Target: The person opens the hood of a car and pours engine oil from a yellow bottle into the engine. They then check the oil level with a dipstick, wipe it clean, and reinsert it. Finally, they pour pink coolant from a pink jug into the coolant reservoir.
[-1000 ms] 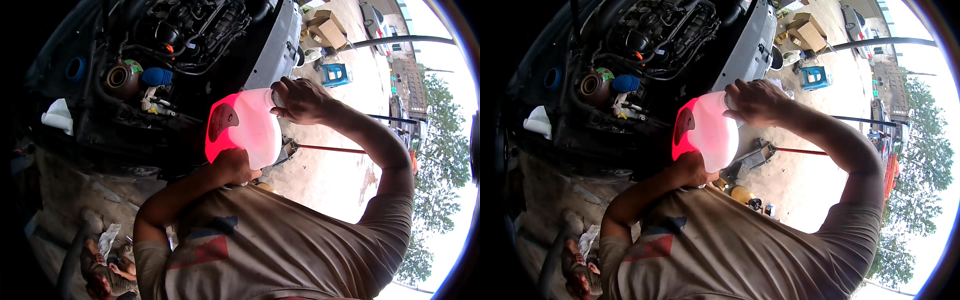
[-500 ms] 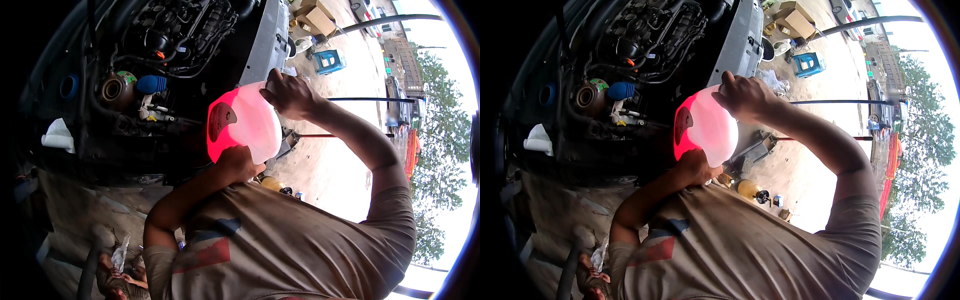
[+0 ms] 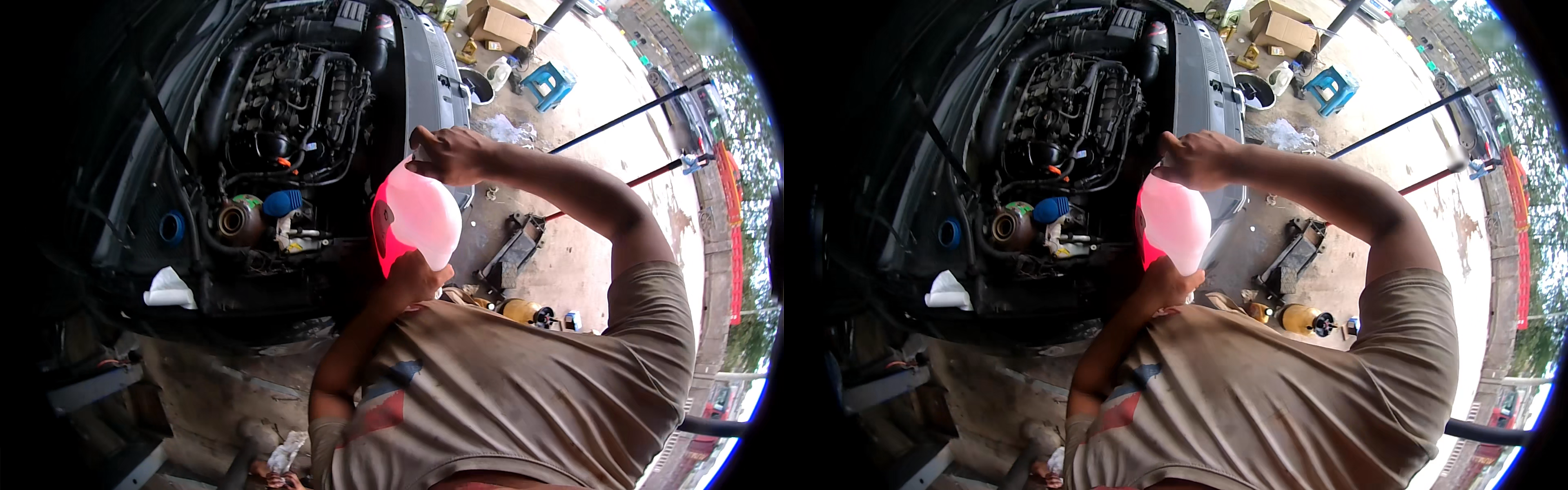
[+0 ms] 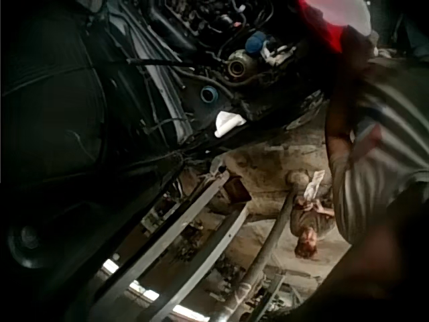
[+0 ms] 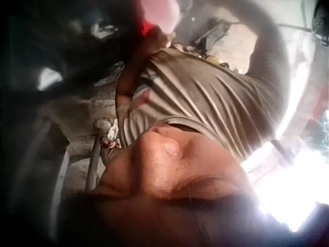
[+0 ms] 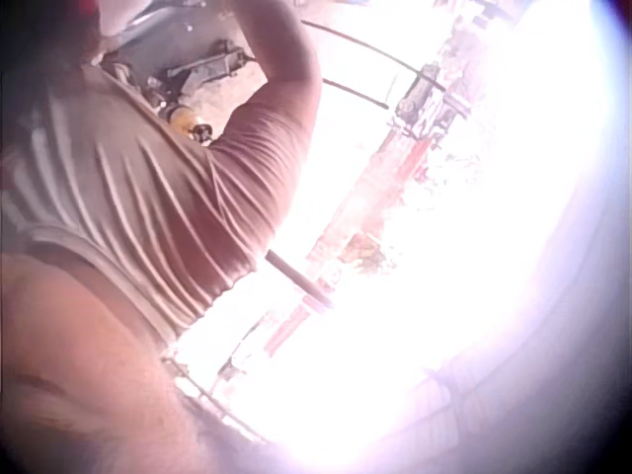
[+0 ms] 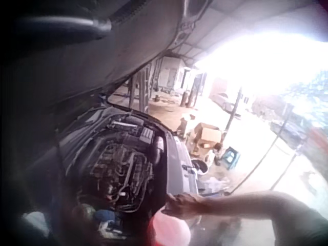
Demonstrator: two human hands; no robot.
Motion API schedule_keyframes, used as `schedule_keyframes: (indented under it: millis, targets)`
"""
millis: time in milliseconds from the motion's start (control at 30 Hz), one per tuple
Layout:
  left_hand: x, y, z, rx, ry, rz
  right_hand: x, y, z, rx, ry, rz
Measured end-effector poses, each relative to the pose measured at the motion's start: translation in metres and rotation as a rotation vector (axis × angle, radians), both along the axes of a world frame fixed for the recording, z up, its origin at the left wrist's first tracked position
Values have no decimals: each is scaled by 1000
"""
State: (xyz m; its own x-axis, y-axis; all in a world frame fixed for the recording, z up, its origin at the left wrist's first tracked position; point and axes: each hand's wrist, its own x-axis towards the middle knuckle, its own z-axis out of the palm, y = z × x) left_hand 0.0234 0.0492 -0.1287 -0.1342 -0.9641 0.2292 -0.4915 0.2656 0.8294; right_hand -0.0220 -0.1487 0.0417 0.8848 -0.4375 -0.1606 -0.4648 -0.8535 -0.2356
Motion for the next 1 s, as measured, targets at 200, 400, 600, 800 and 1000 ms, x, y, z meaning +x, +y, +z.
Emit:
schedule_keyframes:
  millis: [200, 400, 600, 800, 1000]
  targets:
    - [-11, -6, 18, 48, -42, -69, -74, -94, -74, 787, -814, -667]
    - [-12, -4, 45, 246, 79, 21, -82, -133, -286, 1141, -869, -1144]
    - [-15, 2, 43, 394, 155, 150, -41, -128, -301, 286, -426, -1115]
    - [-19, 2, 46, 461, 188, 200, -43, -126, -252, 193, -216, -1020]
    - [-14, 2, 53, 496, 185, 130, -54, -63, -43, 583, -540, -260]
